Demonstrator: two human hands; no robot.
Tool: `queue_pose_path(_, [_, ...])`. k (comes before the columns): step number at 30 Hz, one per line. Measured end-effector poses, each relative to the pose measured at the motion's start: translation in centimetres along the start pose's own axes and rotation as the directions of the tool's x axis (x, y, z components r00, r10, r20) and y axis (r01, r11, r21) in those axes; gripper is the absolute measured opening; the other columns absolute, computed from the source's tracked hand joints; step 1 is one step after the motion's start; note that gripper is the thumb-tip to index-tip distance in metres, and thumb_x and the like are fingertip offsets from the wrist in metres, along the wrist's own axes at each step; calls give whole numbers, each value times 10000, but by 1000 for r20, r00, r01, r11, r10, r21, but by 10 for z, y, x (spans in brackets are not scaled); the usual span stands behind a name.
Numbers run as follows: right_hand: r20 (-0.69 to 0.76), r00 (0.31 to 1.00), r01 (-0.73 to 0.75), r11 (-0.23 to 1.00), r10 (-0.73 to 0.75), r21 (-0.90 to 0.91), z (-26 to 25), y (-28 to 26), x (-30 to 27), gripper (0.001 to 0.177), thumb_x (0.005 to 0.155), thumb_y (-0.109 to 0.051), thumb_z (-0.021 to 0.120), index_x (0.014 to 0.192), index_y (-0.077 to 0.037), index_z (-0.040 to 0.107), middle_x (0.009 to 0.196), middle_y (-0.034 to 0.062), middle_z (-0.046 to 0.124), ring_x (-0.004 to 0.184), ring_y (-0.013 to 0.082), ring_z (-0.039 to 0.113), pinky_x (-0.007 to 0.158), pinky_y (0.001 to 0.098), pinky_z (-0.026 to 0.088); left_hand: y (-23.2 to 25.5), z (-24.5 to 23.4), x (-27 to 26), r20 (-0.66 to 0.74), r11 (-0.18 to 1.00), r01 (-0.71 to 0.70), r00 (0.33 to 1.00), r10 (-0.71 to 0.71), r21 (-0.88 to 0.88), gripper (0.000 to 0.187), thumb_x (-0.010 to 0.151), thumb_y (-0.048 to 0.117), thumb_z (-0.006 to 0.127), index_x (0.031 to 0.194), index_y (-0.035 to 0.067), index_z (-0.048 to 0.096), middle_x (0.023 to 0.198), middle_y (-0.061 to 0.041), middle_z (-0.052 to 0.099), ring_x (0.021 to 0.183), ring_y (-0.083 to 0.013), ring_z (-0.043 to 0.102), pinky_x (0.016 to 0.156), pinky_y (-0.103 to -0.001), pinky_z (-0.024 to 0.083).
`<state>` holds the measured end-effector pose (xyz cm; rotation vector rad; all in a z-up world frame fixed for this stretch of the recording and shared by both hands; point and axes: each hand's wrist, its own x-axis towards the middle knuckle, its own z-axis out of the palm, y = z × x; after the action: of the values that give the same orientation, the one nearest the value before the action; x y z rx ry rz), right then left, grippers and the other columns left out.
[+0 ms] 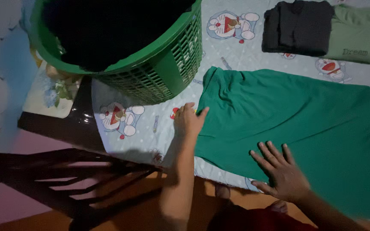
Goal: The person takes a green t-shirt out of a laundry basket, spreads it flat on a table, and begins folding the sleeves and sides by hand.
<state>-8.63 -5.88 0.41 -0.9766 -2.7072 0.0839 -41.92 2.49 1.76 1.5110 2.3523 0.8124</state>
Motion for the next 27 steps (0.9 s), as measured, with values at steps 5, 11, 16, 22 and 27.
queue_pose_path(5, [34, 999, -31, 999, 30, 39, -3, -2, 0, 900, 871, -798, 394, 1573, -253, 251, 1626, 115, 208, 1495, 336, 149, 1193, 650, 77, 19, 17, 17, 111, 996, 84, 990, -87, 33, 724, 646, 597, 875, 1129, 89, 695, 1144, -131, 689, 1163, -332, 598, 978, -499, 469])
queue_pose_path(11, [58, 997, -55, 997, 52, 51, -2, -1, 2, 913, 858, -809, 417, 1565, -255, 255, 1610, 111, 222, 1529, 346, 148, 1186, 655, 73, 10, 52, 18, 177, 976, -120, 980, 88, 179, 539, 707, 546, 846, 1048, 143, 734, 1129, -106, 688, 1185, -350, 582, 1036, -503, 420])
queue_pose_path(16, [47, 998, -34, 998, 32, 45, 1, 0, -2, 876, 899, -760, 388, 1579, -228, 243, 1618, 117, 232, 1490, 318, 148, 1202, 638, 57, -1, 53, 36, 194, 956, -169, 973, 123, 240, 451, 1017, 447, 649, 1252, 70, 569, 1046, -193, 693, 965, -388, 691, 878, -508, 506])
queue_pose_path(22, [110, 994, 2, 1000, -2, 8, 13, 5, -9, 723, 982, -623, 352, 1578, -226, 253, 1623, 83, 247, 1498, 303, 166, 1208, 610, 62, 5, 40, 44, 33, 973, -78, 997, 73, 219, 437, 937, 450, 687, 1170, 101, 568, 1058, -175, 695, 967, -385, 698, 854, -507, 523])
queue_pose_path(27, [47, 999, 16, 998, -19, 53, 6, 3, -7, 664, 986, -549, 385, 1567, -236, 308, 1636, 89, 260, 1515, 326, 187, 1197, 599, 86, 5, 17, 37, 93, 994, -38, 995, 29, 104, 535, 863, 531, 725, 1136, 95, 575, 1079, -176, 667, 970, -394, 678, 778, -502, 537])
